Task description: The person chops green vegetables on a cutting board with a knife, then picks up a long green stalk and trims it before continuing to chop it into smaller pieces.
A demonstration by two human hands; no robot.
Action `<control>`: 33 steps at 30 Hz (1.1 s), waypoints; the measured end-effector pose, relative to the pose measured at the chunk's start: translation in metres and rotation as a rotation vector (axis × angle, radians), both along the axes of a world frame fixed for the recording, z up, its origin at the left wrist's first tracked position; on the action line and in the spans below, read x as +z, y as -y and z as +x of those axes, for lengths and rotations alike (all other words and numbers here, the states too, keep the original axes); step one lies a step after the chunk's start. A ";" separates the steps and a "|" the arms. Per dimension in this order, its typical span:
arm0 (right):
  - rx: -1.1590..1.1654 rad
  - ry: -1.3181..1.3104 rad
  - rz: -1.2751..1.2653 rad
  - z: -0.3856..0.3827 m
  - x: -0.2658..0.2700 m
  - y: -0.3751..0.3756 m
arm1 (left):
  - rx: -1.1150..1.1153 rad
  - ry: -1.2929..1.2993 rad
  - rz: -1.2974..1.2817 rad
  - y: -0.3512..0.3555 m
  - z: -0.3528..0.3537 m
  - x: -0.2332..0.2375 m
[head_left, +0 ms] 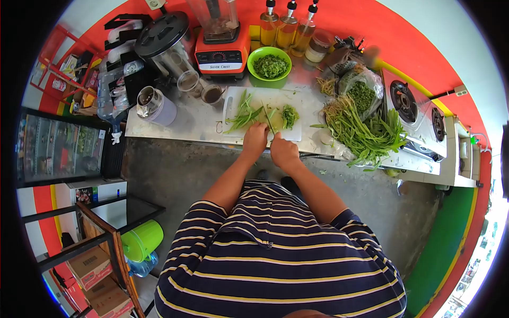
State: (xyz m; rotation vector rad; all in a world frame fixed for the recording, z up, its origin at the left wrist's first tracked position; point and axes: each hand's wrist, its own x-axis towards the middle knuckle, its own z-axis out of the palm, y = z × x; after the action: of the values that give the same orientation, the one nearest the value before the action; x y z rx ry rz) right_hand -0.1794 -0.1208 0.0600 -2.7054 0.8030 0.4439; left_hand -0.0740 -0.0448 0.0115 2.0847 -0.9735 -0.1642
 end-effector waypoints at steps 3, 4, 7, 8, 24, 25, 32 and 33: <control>-0.030 -0.014 0.023 -0.005 -0.001 -0.010 | 0.012 0.081 0.015 -0.005 -0.007 -0.003; -0.035 -0.019 0.039 -0.005 -0.003 -0.011 | -0.004 0.085 0.010 -0.005 -0.007 -0.005; -0.029 -0.024 0.050 0.002 -0.005 -0.003 | -0.039 0.057 0.023 -0.008 -0.006 0.000; -0.017 -0.023 0.050 0.004 -0.006 -0.001 | -0.060 0.027 0.043 -0.011 -0.006 0.004; -0.022 -0.037 0.015 -0.004 -0.005 -0.010 | -0.044 0.105 0.076 -0.008 -0.003 -0.007; -0.047 -0.026 0.026 -0.004 -0.009 -0.013 | -0.041 0.097 0.073 -0.008 -0.003 -0.006; -0.003 0.041 -0.017 0.000 -0.005 -0.006 | -0.056 0.105 0.117 -0.010 -0.005 0.004; -0.011 0.042 -0.018 -0.002 -0.005 -0.008 | -0.064 0.106 0.116 -0.009 -0.005 0.004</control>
State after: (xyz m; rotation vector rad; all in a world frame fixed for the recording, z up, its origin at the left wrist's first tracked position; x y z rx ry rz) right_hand -0.1817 -0.1123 0.0554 -2.7160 0.8131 0.3775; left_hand -0.0788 -0.0353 0.0154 2.1875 -1.1187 -0.1470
